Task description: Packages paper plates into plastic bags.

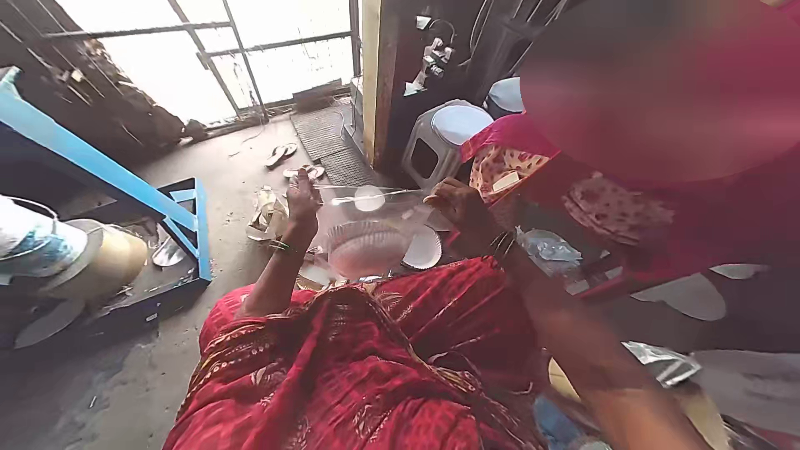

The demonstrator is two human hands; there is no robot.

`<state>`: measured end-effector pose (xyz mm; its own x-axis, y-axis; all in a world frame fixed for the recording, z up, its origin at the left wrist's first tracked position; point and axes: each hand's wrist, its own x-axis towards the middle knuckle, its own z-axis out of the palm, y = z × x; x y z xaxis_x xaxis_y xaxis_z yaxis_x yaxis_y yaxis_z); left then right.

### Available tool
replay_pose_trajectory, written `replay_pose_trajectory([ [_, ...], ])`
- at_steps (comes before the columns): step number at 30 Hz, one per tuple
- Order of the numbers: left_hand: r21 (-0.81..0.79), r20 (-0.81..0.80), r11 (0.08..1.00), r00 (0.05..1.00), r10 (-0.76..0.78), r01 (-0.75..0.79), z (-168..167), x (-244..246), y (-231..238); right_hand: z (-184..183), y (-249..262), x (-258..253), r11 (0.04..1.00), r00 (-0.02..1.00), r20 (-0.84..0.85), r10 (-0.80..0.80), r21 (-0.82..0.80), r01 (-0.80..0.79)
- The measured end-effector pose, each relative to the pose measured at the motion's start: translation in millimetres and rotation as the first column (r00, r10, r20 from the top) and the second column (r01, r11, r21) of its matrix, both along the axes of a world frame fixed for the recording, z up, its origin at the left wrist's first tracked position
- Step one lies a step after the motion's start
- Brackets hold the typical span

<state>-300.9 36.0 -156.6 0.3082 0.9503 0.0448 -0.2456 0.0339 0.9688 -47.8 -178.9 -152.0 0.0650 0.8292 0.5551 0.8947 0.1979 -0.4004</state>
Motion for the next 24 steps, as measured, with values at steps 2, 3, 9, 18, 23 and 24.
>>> replay_pose_trajectory([
  [2, -0.117, 0.0, 0.993, 1.0, 0.006, -0.006, 4, 1, -9, -6, -1, -10, 1.0, 0.98, -0.197, 0.019, -0.006, -0.02],
  [3, -0.158, 0.003, 0.987, 1.0, -0.017, 0.018, 8, 0, -13, -8, -2, -16, 0.999, 0.943, -0.333, 0.024, -0.018, -0.032],
  [9, 0.09, -0.145, 0.97, 0.967, -0.211, 0.226, 7, -14, -18, -6, -19, -34, 0.967, 0.559, -0.819, 0.127, -0.023, -0.253],
  [18, 0.585, -0.716, 0.655, 0.684, 0.141, 0.477, -10, -29, -10, -23, 1, -53, 0.964, 0.551, -0.81, 0.203, 0.066, -0.258],
  [23, 0.452, -0.762, 0.731, 0.647, 0.018, 0.512, -32, -26, 6, -33, 26, -41, 0.942, 0.627, -0.778, -0.043, -0.241, -0.233],
  [24, 0.408, -0.782, 0.737, 0.623, -0.021, 0.538, -36, -22, 9, -34, 36, -32, 0.919, 0.646, -0.76, -0.076, -0.305, -0.251],
])
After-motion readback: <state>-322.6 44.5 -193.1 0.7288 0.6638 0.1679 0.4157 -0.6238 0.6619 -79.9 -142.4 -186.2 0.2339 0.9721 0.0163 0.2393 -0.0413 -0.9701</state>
